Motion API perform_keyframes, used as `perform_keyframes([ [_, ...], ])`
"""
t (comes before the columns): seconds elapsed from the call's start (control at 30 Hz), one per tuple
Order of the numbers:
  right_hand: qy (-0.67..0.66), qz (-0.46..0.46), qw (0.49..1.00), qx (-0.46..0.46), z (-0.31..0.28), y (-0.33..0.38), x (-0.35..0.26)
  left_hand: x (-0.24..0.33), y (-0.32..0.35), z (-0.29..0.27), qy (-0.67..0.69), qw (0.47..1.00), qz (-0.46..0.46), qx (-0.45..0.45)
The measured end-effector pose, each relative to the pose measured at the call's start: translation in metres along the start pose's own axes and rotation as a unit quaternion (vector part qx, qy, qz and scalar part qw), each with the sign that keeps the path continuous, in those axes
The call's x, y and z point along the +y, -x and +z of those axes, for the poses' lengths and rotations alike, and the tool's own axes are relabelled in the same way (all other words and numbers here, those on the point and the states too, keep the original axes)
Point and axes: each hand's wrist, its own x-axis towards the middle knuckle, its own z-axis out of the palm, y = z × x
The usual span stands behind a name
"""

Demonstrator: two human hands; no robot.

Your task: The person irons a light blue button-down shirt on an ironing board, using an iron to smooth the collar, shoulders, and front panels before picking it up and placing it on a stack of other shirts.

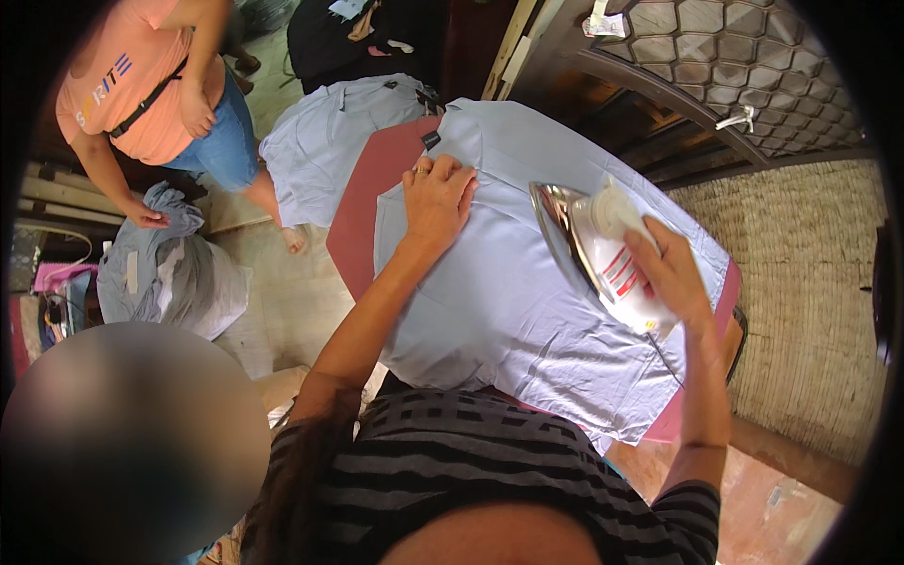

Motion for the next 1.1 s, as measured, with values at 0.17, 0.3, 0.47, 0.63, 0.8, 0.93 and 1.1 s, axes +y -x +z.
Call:
perform_keyframes([
  [0.17,0.230,-0.199,0.951,-0.050,-0.019,-0.096,-0.019,-0.001,0.000,0.002,0.024,0.999,-0.024,0.008],
  [0.3,0.267,-0.244,0.927,-0.097,-0.003,-0.151,-0.026,0.010,0.002,-0.008,0.028,0.998,-0.061,-0.009],
  [0.47,0.241,-0.284,0.921,-0.116,0.010,-0.190,-0.020,0.025,0.010,-0.011,-0.024,0.998,-0.052,-0.007],
  [0.63,0.236,-0.301,0.913,-0.139,0.008,-0.198,-0.020,0.031,0.019,-0.008,-0.040,0.996,-0.078,-0.031],
  [0.8,0.259,-0.337,0.884,-0.193,-0.011,-0.209,-0.008,0.030,0.017,-0.007,0.035,0.990,-0.133,-0.006],
  [0.93,0.246,-0.354,0.876,-0.217,-0.003,-0.209,-0.015,0.025,0.020,-0.008,0.063,0.989,-0.134,-0.005],
  [1.1,0.287,-0.351,0.853,-0.259,0.005,-0.208,-0.034,0.021,0.028,-0.013,0.005,0.987,-0.161,0.030],
])
